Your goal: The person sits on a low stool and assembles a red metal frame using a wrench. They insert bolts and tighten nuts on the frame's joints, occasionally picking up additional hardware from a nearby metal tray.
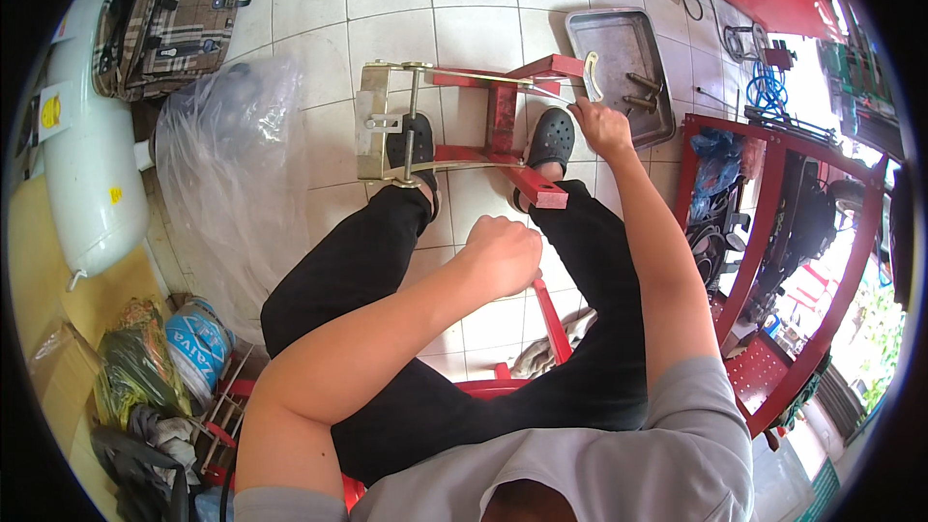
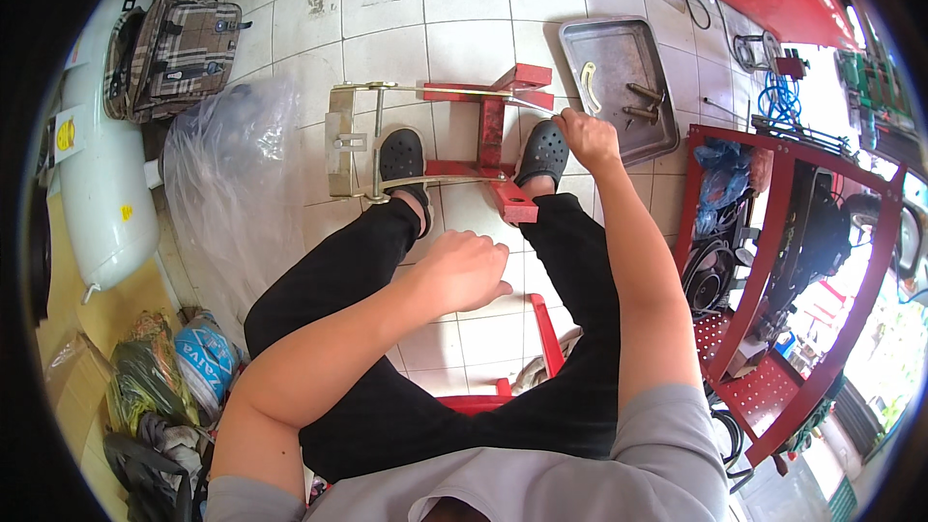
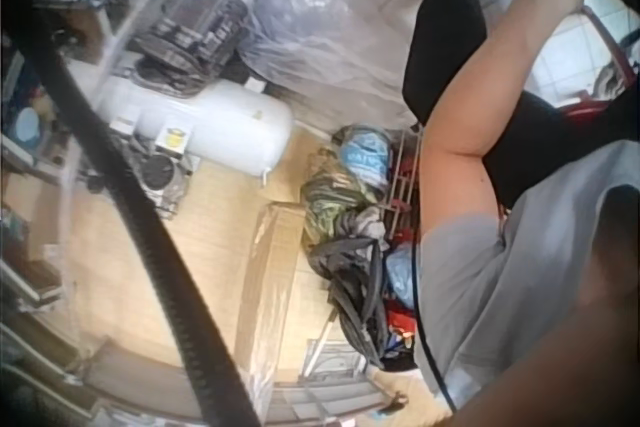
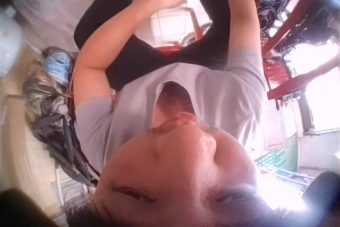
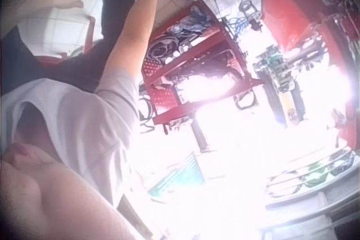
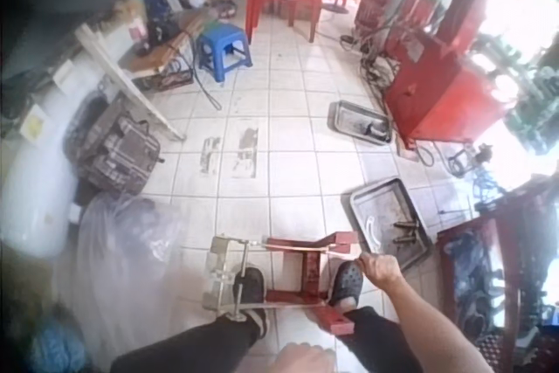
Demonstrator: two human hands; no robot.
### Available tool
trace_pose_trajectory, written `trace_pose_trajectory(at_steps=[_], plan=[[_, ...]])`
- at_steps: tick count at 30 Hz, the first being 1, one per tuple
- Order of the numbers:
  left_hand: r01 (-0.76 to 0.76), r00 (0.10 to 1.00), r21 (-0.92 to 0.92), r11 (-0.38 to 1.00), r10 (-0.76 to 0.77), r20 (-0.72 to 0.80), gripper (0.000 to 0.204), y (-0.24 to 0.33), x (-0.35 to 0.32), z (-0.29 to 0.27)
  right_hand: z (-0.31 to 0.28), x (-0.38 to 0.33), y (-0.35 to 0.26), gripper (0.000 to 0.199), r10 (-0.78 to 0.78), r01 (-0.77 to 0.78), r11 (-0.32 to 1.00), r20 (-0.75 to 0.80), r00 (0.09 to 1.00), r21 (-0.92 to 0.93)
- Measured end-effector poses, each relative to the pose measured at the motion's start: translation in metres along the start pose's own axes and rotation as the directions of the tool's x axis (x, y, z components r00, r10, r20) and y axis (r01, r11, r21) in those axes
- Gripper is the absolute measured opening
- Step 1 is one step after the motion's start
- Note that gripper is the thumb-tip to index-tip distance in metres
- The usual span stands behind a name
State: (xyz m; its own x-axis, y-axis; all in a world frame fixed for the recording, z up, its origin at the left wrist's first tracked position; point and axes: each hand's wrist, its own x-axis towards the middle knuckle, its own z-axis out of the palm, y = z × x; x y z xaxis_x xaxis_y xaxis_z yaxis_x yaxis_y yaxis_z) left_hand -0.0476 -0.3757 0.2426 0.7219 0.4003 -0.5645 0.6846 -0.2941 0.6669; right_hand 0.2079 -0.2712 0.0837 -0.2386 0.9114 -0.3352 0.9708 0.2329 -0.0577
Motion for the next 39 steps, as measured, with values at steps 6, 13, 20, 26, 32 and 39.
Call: trace_pose_trajectory(at_steps=[6, 13, 20, 26, 32, 39], plan=[[0.003, 1.000, 0.000, 1.000, -0.003, -0.015, 0.035, -0.003, 0.000, 0.001, 0.015, 0.010, 0.006, 0.031, 0.070, -0.070, 0.997, -0.011, 0.997, 0.044], [-0.011, 1.000, -0.019, 1.000, 0.011, 0.007, 0.034, 0.001, -0.003, -0.001, 0.028, 0.016, 0.014, 0.031, -0.089, 0.090, 0.996, -0.054, 0.995, 0.024], [0.004, 1.000, -0.032, 0.999, -0.003, 0.020, 0.034, 0.002, -0.009, -0.005, 0.034, 0.021, 0.011, 0.032, -0.057, 0.058, 0.998, -0.050, 0.997, 0.031], [-0.029, 0.999, -0.030, 0.999, 0.030, 0.018, 0.033, 0.003, -0.010, -0.004, 0.051, 0.016, 0.016, 0.033, -0.212, 0.214, 0.977, -0.072, 0.975, 0.024], [-0.021, 1.000, -0.037, 0.999, 0.021, -0.007, 0.032, 0.003, -0.015, -0.002, 0.050, 0.018, 0.011, 0.033, -0.071, 0.083, 0.980, -0.069, 0.995, 0.181], [-0.162, 0.979, -0.091, 0.983, 0.149, -0.139, 0.029, 0.007, -0.021, -0.015, 0.049, 0.031, 0.002, 0.032, -0.042, 0.061, 0.943, -0.065, 0.997, 0.326]])
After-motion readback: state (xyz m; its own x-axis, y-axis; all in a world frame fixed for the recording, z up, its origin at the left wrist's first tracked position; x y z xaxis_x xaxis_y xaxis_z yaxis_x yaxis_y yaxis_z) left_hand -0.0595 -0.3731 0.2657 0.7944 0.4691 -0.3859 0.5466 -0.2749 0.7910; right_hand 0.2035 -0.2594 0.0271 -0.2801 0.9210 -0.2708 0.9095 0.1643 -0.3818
